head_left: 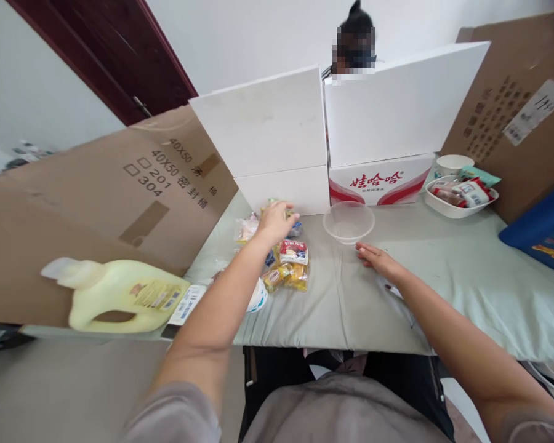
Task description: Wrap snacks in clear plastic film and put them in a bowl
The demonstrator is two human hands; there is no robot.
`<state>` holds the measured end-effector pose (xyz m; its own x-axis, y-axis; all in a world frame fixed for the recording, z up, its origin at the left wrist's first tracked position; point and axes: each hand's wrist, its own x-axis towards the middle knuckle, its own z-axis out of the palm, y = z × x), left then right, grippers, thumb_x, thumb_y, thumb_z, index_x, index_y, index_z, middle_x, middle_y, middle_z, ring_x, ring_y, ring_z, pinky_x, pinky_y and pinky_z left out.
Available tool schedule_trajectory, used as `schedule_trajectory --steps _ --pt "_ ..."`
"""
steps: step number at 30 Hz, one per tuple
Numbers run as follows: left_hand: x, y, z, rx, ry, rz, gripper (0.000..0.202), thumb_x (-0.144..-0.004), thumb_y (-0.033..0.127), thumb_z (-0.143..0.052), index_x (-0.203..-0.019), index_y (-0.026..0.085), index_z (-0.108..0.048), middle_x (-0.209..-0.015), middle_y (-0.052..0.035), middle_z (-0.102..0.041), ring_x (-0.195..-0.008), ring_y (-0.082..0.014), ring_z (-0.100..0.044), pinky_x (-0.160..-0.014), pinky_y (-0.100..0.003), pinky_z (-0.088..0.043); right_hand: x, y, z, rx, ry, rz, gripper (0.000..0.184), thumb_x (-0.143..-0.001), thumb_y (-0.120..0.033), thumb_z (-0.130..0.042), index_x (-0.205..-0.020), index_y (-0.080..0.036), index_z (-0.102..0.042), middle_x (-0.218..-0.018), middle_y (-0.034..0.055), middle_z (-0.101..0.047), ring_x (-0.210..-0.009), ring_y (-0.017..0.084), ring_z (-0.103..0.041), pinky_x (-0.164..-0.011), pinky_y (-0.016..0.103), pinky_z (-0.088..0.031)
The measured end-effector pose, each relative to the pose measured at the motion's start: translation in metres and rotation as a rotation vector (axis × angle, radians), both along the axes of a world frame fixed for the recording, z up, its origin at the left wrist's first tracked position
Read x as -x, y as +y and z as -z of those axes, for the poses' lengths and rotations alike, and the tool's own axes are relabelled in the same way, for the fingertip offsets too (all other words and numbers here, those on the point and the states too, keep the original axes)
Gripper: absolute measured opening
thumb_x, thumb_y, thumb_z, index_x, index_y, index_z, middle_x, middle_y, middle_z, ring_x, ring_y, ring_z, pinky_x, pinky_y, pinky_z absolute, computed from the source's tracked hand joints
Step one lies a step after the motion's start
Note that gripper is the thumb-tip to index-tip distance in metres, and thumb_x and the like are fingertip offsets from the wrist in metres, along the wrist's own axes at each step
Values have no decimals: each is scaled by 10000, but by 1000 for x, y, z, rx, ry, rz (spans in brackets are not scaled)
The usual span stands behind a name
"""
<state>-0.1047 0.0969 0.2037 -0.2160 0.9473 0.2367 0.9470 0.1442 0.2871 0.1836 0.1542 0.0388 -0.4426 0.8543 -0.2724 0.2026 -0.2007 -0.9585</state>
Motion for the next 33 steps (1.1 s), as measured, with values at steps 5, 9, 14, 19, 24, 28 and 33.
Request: schedule_trajectory --steps 5,9,14,19,24,28,33 --pt "-10 -122 27 -33 104 -101 337 -790 379 -643 -1070 192 -639 -1139 -87 -640 -1111 -265 -552 -965 -384 -419 -5 -40 2 -97 -45 -134 440 -800 -524 -622 -1110 -218 -680 -1150 95 -684 -1095 282 -615 -990 474 -465" --pt "21 -185 59 350 266 -356 236 -736 267 -668 -963 208 -687 -1015 -105 -701 -1072 -352 -575 -905 -495 -394 -22 -82 -2 -202 -59 -239 429 -858 -537 -545 -1113 -209 -650 -1064 88 -705 -1003 240 -656 -937 433 -503" --pt "0 -198 46 58 191 -146 180 -868 216 -487 -878 214 -666 -843 -55 -715 -834 -249 -639 -846 -429 -398 -26 -134 -22 -509 -28 -118 382 -915 -416 -511 -1237 -215 -550 -957 63 -691 -846 168 -655 -772 332 -543" --pt "-99 -174 37 -94 -133 596 200 -938 198 -457 -870 216 -645 -796 -6 -675 -778 -150 -595 -908 -364 -390 -28 -163 -48 -876 -164 -286 477 -895 -347 -576 -1340 -225 -453 -781 1 -656 -596 117 -582 -567 239 -455" --pt "-123 -118 83 -181 -28 587 244 -907 376 -544 -1058 220 -657 -1110 -82 -672 -1123 -246 -565 -1074 -485 -310 -65 -136 -46 -854 -481 -56 149 -901 -345 -498 -884 -224 -584 -686 5 -662 -576 149 -614 -543 250 -423" --pt "-77 -70 110 -83 222 44 544 -812 360 -662 -1333 257 -543 -1508 -126 -376 -1426 -425 -192 -1103 -648 -174 -99 -84 -40 -721 -677 326 256 -828 -476 -534 -903 -240 -602 -665 9 -671 -590 193 -631 -527 271 -410" --pt "-31 -64 128 44 349 -102 540 -807 330 -653 -1334 270 -552 -1517 -127 -361 -1423 -419 -203 -1105 -625 -201 -104 -17 -29 -602 -734 415 266 -810 -424 -516 -958 -233 -627 -731 28 -689 -676 211 -640 -601 304 -441"
